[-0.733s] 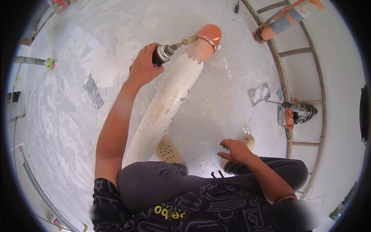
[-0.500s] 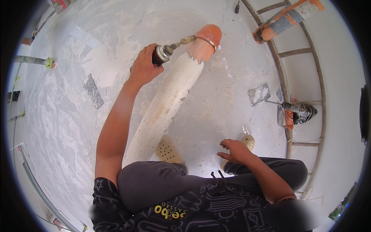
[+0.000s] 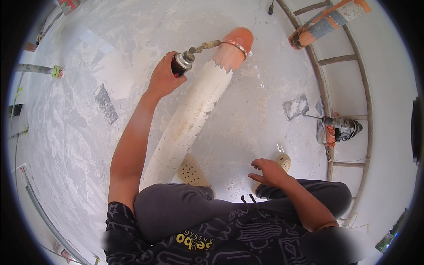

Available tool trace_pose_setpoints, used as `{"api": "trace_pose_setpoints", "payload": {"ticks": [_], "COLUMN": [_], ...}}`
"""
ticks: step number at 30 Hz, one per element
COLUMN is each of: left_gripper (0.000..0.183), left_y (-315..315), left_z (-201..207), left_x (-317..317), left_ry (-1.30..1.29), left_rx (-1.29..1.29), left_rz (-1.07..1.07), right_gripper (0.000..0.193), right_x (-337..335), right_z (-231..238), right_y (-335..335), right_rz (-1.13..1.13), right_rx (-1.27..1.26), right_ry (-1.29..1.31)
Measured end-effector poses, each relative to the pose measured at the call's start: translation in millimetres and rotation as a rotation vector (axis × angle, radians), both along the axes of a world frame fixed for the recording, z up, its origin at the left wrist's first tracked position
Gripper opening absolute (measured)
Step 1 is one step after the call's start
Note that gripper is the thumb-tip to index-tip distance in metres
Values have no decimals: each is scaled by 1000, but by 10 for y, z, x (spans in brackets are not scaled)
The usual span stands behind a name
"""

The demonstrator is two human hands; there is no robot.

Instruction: The person uses a handheld blowtorch to heat the joint of an orange PVC elbow fitting attached to a white pipe. The person holds the torch steadily and moves the flame around the circumference of the joint.

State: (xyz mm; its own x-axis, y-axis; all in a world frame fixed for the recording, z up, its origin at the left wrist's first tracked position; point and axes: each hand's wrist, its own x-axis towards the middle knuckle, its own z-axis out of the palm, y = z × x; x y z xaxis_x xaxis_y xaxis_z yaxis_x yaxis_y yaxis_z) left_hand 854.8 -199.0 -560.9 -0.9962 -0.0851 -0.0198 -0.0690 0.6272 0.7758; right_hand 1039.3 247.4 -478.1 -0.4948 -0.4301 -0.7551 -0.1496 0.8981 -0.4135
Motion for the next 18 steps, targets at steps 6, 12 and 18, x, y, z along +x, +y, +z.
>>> {"api": "trace_pose_setpoints", "payload": {"ticks": [6,12,18], "left_gripper": [74,70,75], "left_y": [11,20,-48], "left_z": [27,-10,-49], "left_x": [-4,-7,-2], "left_ry": [-11,84,-16], "left_rx": [5,-29,-15], "left_rz": [2,9,1], "right_gripper": [48,48,48], "right_x": [6,12,11], "right_z": [-11,-27,-32], "right_y": [1,13,23], "right_rz": [3,5,10], "right_rx": [9,-3,-14], "right_ry": [3,15,15]}}
